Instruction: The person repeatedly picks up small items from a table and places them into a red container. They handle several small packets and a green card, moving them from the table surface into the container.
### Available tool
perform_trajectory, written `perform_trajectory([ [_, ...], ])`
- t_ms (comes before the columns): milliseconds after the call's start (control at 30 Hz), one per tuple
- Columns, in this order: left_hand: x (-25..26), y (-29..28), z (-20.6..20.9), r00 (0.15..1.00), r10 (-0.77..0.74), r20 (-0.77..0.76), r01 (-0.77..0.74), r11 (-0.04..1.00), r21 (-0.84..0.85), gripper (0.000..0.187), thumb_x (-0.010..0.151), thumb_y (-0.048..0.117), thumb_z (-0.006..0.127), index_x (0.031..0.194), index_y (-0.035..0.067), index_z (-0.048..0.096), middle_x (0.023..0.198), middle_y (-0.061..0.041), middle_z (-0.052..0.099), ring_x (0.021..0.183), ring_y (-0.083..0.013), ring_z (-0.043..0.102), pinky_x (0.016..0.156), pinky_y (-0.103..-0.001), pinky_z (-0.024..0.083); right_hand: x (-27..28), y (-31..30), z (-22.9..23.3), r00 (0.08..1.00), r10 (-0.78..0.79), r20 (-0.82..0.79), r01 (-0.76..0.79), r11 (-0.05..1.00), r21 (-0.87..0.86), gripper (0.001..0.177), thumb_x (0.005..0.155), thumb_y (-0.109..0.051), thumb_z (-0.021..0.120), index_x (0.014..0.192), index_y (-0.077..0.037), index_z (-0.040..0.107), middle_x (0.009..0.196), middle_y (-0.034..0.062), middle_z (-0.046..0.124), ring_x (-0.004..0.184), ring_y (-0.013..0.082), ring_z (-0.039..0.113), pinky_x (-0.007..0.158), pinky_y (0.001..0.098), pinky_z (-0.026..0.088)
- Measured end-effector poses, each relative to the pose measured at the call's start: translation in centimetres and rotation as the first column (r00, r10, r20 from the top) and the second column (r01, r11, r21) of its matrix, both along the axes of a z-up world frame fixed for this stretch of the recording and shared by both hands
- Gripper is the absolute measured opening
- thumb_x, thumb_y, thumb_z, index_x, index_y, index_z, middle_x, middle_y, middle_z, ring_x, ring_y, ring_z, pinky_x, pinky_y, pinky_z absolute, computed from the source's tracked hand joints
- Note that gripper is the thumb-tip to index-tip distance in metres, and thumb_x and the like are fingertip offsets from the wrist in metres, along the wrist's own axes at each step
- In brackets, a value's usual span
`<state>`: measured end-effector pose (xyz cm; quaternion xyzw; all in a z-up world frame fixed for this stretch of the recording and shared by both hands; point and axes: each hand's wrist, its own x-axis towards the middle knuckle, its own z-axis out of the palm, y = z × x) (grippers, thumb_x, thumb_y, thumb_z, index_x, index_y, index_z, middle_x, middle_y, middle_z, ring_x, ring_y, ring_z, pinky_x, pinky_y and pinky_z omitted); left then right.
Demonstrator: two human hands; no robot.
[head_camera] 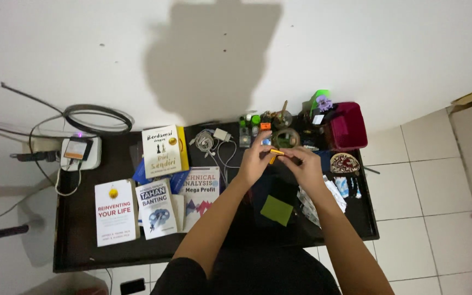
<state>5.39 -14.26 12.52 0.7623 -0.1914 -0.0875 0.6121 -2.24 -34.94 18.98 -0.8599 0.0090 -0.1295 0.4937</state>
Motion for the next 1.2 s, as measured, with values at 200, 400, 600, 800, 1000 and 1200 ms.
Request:
perform_trajectory([
  [200, 2.9, -2.8, -1.7, 0.998, 0.043, 0.036, -0.039, 0.994, -0.098, 0.064, 0.12, 0.006, 0.088, 0.179, 0.011, 0.064, 0.137, -0.023, 0.094, 0.132, -0.0442, 0.089, 0.109, -0.055, 0.077, 3.1, -2.3, -0.5, 0.995, -0.095, -0.037, 0.094, 0.995, -0.016, 0.015, 0.108, -0.008, 0.102, 0.121, -0.015, 0.102, 0.107, 0.0083, 0.096, 0.105, 0.0318, 0.092, 0.099, 0.0431, 0.07],
  [400, 4.9, -4.3, -1.5, 0.98, 0.179, 0.082, -0.17, 0.979, -0.111, 0.056, 0.116, 0.005, 0.093, 0.168, 0.004, 0.071, 0.14, -0.027, 0.09, 0.133, -0.0461, 0.087, 0.103, -0.056, 0.08, 7.5, -6.0, -3.4, 0.98, -0.198, -0.007, 0.198, 0.978, -0.064, 0.014, 0.117, -0.005, 0.094, 0.131, -0.005, 0.098, 0.111, 0.0198, 0.094, 0.109, 0.0436, 0.088, 0.103, 0.0534, 0.068],
  [600, 6.4, -5.0, -3.8, 0.982, 0.189, 0.019, -0.185, 0.975, -0.12, 0.049, 0.118, 0.01, 0.093, 0.164, 0.005, 0.075, 0.144, -0.023, 0.089, 0.142, -0.043, 0.084, 0.112, -0.052, 0.076, 12.1, -6.6, -11.2, 0.965, -0.252, -0.072, 0.235, 0.953, -0.189, 0.013, 0.115, -0.022, 0.097, 0.128, -0.021, 0.099, 0.103, 0.0114, 0.093, 0.105, 0.0372, 0.089, 0.096, 0.049, 0.068],
  [800, 8.3, -6.1, -3.5, 0.974, 0.227, -0.027, -0.228, 0.971, -0.077, 0.045, 0.117, 0.011, 0.095, 0.158, 0.004, 0.079, 0.143, -0.022, 0.089, 0.139, -0.0403, 0.086, 0.112, -0.051, 0.076, 14.6, -7.6, -15.6, 0.929, -0.354, -0.108, 0.343, 0.933, -0.111, 0.011, 0.116, -0.018, 0.096, 0.126, -0.021, 0.098, 0.095, 0.0045, 0.093, 0.096, 0.0284, 0.09, 0.09, 0.0431, 0.07],
  [1000, 9.6, -6.2, -4.3, 0.959, 0.244, -0.141, -0.26, 0.959, -0.109, 0.046, 0.117, 0.018, 0.095, 0.158, 0.003, 0.08, 0.143, -0.024, 0.088, 0.133, -0.0383, 0.086, 0.112, -0.051, 0.075, 15.2, -6.6, -16.2, 0.917, -0.388, -0.09, 0.397, 0.909, 0.126, 0.006, 0.115, -0.003, 0.093, 0.119, -0.005, 0.096, 0.094, 0.0155, 0.092, 0.093, 0.0299, 0.09, 0.09, 0.0435, 0.069],
  [1200, 9.7, -6.1, -4.4, 0.962, 0.257, -0.088, -0.264, 0.96, -0.088, 0.042, 0.119, 0.021, 0.094, 0.158, 0.008, 0.082, 0.138, -0.02, 0.089, 0.131, -0.0398, 0.087, 0.113, -0.053, 0.075, 16.1, -6.0, -14.5, 0.916, -0.398, -0.041, 0.4, 0.91, 0.11, 0.006, 0.117, -0.005, 0.094, 0.12, -0.008, 0.098, 0.093, 0.0142, 0.092, 0.091, 0.0326, 0.091, 0.089, 0.0435, 0.07],
])
